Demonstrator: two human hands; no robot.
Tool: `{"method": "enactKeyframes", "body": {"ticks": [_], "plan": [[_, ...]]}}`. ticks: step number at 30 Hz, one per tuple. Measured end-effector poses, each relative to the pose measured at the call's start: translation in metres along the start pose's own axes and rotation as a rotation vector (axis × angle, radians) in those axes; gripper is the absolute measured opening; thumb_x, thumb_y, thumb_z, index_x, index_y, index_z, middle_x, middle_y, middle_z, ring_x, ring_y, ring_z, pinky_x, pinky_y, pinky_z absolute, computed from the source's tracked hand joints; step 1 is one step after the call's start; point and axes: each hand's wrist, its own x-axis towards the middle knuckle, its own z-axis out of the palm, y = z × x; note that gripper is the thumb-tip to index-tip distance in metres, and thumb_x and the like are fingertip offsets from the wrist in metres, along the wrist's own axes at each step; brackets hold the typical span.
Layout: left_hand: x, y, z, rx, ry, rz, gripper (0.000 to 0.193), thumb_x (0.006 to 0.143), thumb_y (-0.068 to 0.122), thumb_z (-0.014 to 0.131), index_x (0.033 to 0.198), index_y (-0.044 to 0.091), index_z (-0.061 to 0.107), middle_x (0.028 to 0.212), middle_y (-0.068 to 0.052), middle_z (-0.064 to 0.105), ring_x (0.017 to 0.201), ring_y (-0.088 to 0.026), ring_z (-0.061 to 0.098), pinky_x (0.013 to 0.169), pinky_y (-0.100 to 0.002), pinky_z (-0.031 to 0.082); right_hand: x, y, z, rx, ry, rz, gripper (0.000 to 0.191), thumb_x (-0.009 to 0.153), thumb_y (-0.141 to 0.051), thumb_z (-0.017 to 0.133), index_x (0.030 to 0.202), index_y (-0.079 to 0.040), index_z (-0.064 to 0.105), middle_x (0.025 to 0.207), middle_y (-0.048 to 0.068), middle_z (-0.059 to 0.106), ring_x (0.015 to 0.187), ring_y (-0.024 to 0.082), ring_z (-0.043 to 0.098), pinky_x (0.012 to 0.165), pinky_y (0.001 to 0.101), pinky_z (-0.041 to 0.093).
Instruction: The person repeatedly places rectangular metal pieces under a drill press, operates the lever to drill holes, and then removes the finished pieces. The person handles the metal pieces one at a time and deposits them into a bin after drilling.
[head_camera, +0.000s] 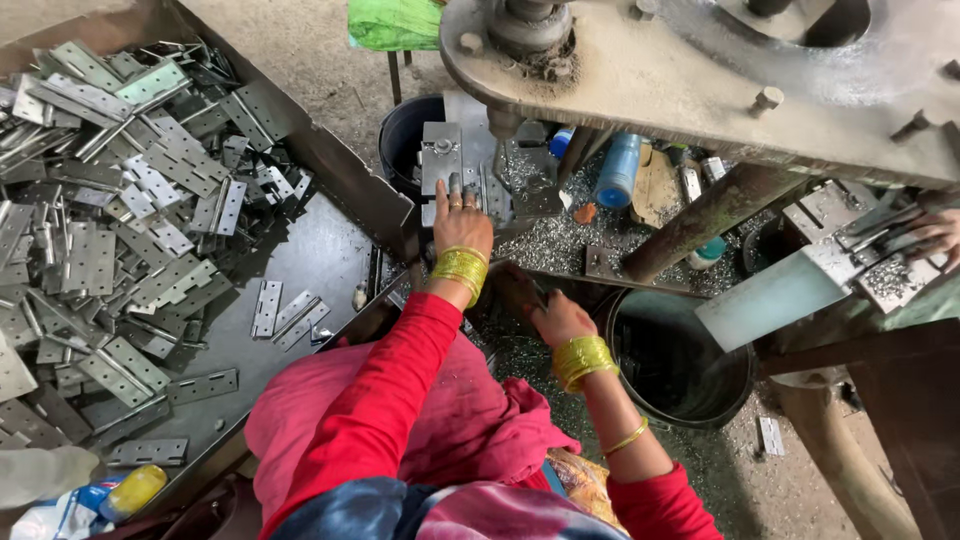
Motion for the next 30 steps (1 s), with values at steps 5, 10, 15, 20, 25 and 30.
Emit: {"method": "enactKeyframes", "body": {"ticks": [5, 10, 15, 20, 25, 30], "plan": [[-0.008, 0.002, -0.002, -0.01, 0.057, -0.004, 0.04, 0.101, 0.024, 0.045, 0.122, 0.01, 0.075, 0.157, -0.015, 0.046, 0.153, -0.035, 0.029, 0.124, -0.057, -0.001, -0.014, 0.017, 0.035, 0.111, 0.091, -0.067, 0.041, 0.086, -0.041, 0.069, 0.106, -0.006, 0.071, 0.102, 0.026, 0.073, 0.1, 0.045, 0.07, 0.084, 0.0536, 0.057], [-0.006, -0.004, -0.004, -0.06, 0.117, 0.012, 0.038, 0.096, 0.022, 0.046, 0.115, 0.01, 0.076, 0.16, -0.009, 0.044, 0.152, -0.034, 0.025, 0.122, -0.056, -0.003, -0.028, 0.023, 0.052, 0.247, 0.078, -0.026, 0.048, 0.084, -0.046, 0.068, 0.112, -0.007, 0.069, 0.099, 0.027, 0.073, 0.099, 0.045, 0.07, 0.079, 0.0548, 0.057], [0.024, 0.004, -0.002, -0.009, -0.058, -0.015, 0.04, 0.103, 0.025, 0.043, 0.122, 0.01, 0.075, 0.159, -0.013, 0.045, 0.156, -0.036, 0.025, 0.126, -0.058, -0.004, 0.003, 0.014, 0.012, 0.048, 0.042, -0.017, 0.049, 0.087, -0.049, 0.068, 0.112, -0.008, 0.072, 0.1, 0.025, 0.074, 0.098, 0.043, 0.071, 0.082, 0.052, 0.057], [0.023, 0.001, 0.017, -0.091, 0.072, -0.013, 0.045, 0.099, 0.029, 0.046, 0.131, 0.01, 0.071, 0.162, -0.012, 0.042, 0.154, -0.037, 0.025, 0.124, -0.06, -0.002, -0.034, 0.013, 0.043, 0.096, -0.001, 0.191, 0.051, 0.087, -0.052, 0.069, 0.115, -0.01, 0.074, 0.102, 0.022, 0.074, 0.1, 0.042, 0.071, 0.086, 0.0509, 0.057], [0.026, -0.011, 0.012, -0.125, -0.04, 0.004, 0.042, 0.102, 0.026, 0.048, 0.136, 0.011, 0.068, 0.166, -0.005, 0.038, 0.158, -0.035, 0.019, 0.126, -0.062, -0.003, -0.022, 0.019, 0.035, 0.095, -0.054, 0.095, 0.048, 0.084, -0.045, 0.069, 0.121, -0.015, 0.07, 0.102, 0.023, 0.073, 0.101, 0.044, 0.069, 0.085, 0.0516, 0.056], [0.052, -0.007, -0.002, -0.026, -0.091, -0.055, 0.043, 0.1, 0.026, 0.046, 0.136, 0.012, 0.066, 0.167, -0.007, 0.032, 0.157, -0.034, 0.014, 0.122, -0.062, -0.004, 0.004, 0.022, 0.016, 0.012, 0.067, -0.08, 0.042, 0.087, -0.039, 0.067, 0.118, -0.01, 0.067, 0.099, 0.023, 0.073, 0.097, 0.044, 0.071, 0.082, 0.0525, 0.056]]}}
